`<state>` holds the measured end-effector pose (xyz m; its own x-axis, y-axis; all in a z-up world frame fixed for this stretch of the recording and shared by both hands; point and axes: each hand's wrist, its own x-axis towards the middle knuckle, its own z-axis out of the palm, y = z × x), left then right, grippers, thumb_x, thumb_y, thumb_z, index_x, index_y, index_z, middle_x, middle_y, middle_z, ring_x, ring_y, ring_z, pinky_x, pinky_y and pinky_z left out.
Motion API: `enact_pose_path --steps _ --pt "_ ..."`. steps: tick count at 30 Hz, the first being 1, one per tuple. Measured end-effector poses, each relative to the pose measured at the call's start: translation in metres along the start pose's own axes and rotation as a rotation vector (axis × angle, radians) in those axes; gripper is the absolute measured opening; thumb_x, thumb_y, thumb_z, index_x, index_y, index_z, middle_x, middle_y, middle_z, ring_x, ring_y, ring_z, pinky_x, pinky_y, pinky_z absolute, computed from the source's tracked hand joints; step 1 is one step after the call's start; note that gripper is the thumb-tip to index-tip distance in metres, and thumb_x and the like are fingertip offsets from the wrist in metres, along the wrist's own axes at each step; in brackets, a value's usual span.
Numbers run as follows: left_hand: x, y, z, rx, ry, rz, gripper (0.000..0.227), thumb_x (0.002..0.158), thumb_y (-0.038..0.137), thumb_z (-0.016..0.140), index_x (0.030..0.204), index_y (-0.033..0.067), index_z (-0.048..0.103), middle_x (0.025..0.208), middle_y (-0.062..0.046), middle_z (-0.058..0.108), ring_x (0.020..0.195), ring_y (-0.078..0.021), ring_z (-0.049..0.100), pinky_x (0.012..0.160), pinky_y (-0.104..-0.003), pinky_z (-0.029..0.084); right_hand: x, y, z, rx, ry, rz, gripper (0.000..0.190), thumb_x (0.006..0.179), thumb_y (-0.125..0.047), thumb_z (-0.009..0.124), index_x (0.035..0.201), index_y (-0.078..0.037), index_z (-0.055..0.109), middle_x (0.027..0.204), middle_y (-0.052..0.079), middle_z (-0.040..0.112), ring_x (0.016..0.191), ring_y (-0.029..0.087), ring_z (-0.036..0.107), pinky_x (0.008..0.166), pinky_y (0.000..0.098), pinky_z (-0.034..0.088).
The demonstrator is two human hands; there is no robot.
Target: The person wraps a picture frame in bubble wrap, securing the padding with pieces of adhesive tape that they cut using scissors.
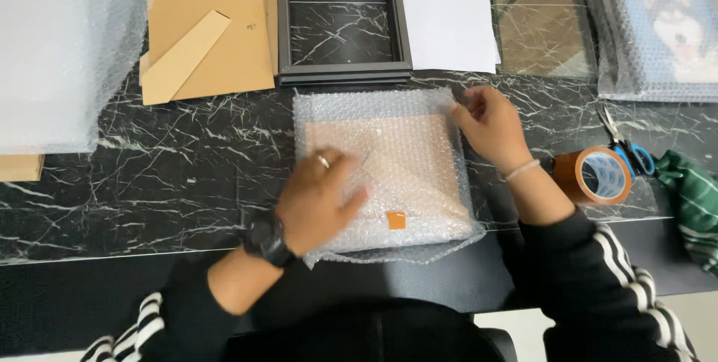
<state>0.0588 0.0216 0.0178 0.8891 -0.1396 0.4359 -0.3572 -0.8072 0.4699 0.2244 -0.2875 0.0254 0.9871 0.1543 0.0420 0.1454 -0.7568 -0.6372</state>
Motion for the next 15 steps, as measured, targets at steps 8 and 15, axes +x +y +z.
enact_pose_path --steps 8,15 --pt "-0.067 0.047 -0.025 0.047 -0.199 0.411 0.030 0.090 0.029 0.086 0.107 0.0115 0.069 0.104 -0.007 0.062 0.096 -0.0290 0.059 0.080 -0.044 0.048 -0.143 -0.032 -0.029 0.045 -0.499 -0.787 0.040 0.096 -0.043 0.077 0.104 -0.004 0.072 0.098 0.011 0.069 0.087 0.032 0.069 0.079 0.0420 0.055" --pt "-0.066 0.041 -0.020 -0.167 -0.124 0.234 0.015 0.102 0.011 0.068 0.088 0.0064 0.067 0.088 -0.008 0.060 0.078 -0.0275 0.053 0.072 -0.041 0.047 -0.155 -0.014 -0.020 -0.011 -0.343 -0.810 0.021 0.101 -0.025 0.070 0.098 -0.004 0.070 0.104 0.011 0.062 0.096 0.030 0.064 0.091 0.0424 0.054"
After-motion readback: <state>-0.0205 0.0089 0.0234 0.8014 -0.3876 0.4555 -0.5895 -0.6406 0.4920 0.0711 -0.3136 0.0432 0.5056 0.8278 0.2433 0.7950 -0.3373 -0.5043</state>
